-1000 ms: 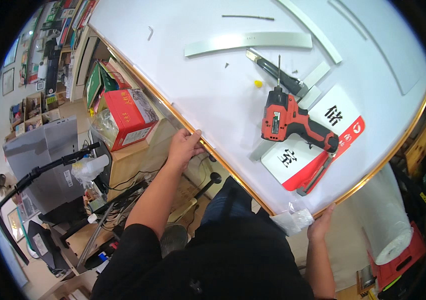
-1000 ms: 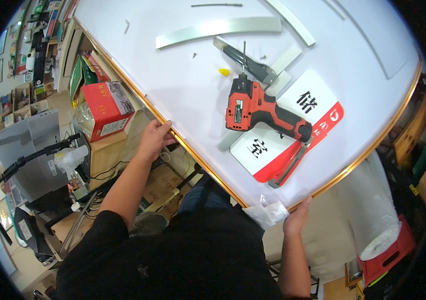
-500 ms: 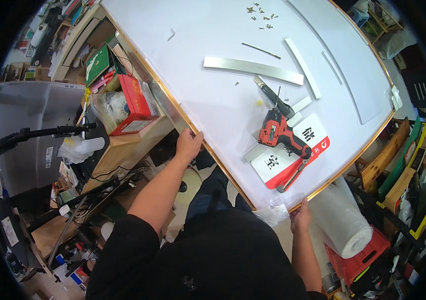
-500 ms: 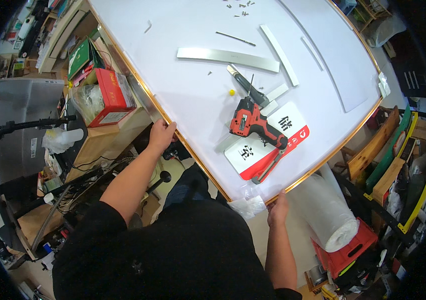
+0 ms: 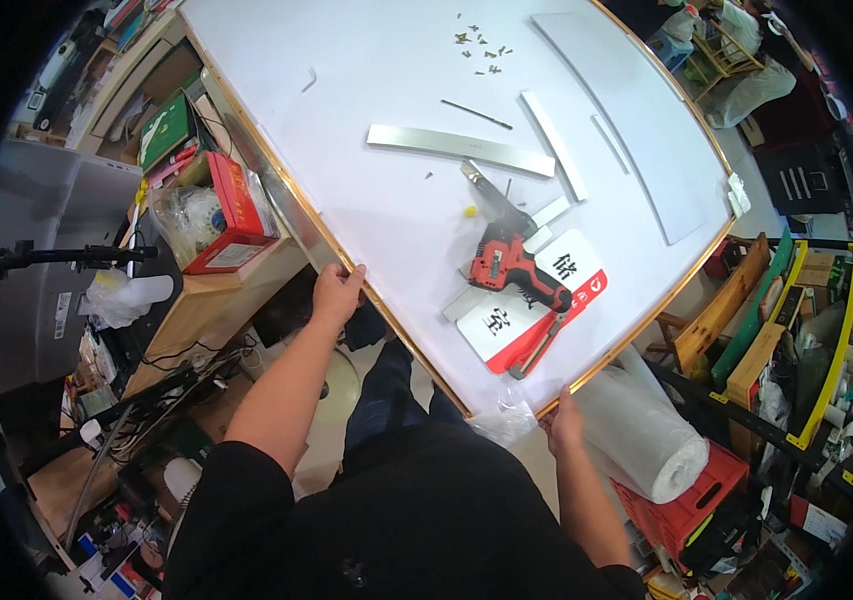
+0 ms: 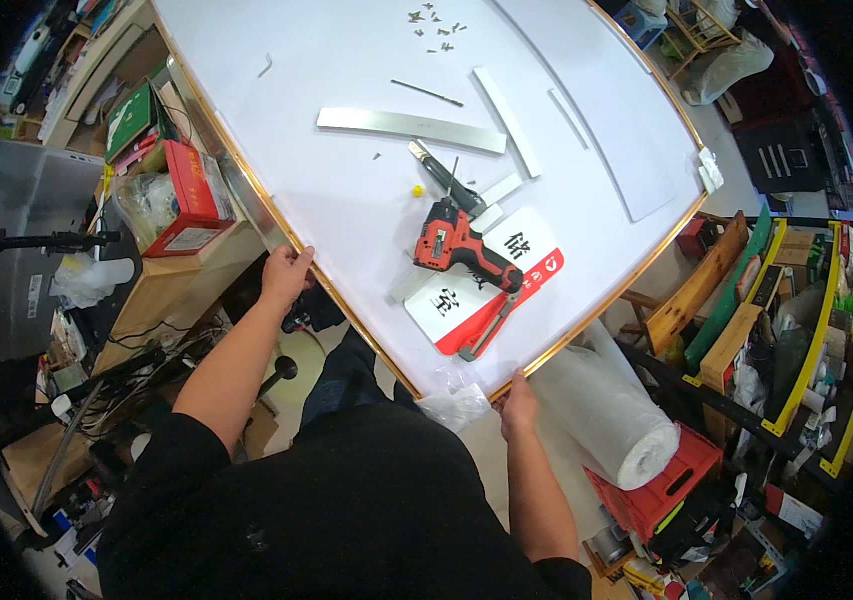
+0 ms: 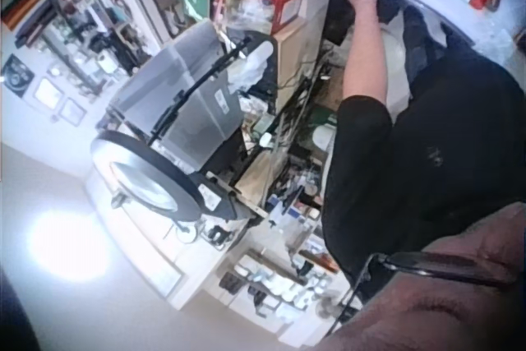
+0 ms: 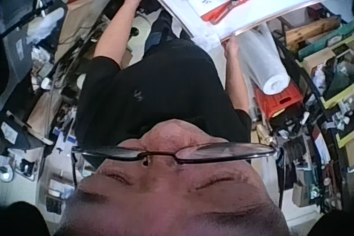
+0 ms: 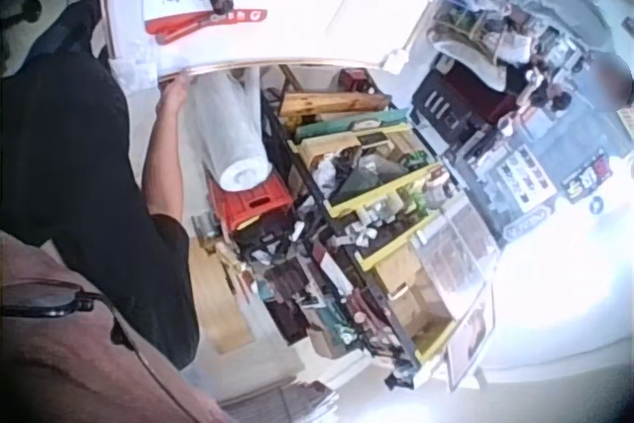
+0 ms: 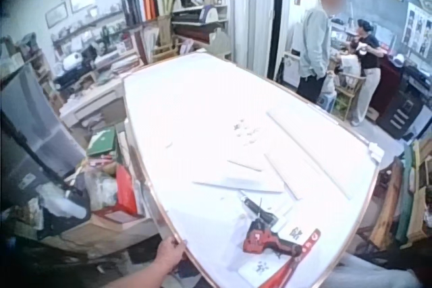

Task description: The person attaches a gold-colored trim to the edges of a large white board using a cordless drill and screws. They position trim pieces along the perimeter, drive screws to secure them, and occasionally adjust the board with assistance from another person.

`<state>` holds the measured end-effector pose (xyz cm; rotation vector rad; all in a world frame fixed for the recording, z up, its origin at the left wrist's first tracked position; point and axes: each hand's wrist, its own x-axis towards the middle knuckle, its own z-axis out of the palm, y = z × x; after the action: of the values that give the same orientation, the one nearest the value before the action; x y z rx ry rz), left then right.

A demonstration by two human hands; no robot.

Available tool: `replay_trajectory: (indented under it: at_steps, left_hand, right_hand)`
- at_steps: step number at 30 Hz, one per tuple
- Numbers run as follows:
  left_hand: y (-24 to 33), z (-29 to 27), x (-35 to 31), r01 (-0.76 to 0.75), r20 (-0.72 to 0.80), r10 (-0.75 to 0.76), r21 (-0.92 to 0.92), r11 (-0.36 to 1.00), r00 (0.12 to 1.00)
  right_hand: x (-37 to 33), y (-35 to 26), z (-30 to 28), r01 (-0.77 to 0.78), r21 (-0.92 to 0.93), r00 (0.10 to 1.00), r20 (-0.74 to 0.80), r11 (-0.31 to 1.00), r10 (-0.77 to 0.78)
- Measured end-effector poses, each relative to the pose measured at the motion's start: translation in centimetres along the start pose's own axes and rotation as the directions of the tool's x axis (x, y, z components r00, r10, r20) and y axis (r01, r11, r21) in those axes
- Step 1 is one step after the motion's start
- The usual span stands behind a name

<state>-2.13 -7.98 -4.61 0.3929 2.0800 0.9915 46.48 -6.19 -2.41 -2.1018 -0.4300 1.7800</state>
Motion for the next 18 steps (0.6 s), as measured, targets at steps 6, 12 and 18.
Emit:
replay_trajectory:
  at_steps: [6,12,18]
  left_hand:
    - [-0.1,0.8,-0.5,0.011,-0.095,-0.015,-0.042,0.999,0.995]
    - [-0.9,2.9,-3.0,0.064,-0.183,-0.113,-0.258,0.964,0.977]
    - [-2.8,4.8,-6.3,0.354,0.193,-0.298,-0.554,0.754,0.935]
  right_hand:
    - [-0.4,0.2,-1.4,0.090,-0.182,0.993,0.091,0.979,-0.075]
    - [-1.4,0.9,-3.8,0.179,-0.269,0.981,0.123,0.946,-0.151]
    - [-2.1,2.8,-6.8,0.121,-0.285,0.992,0.075,0.951,-0.104]
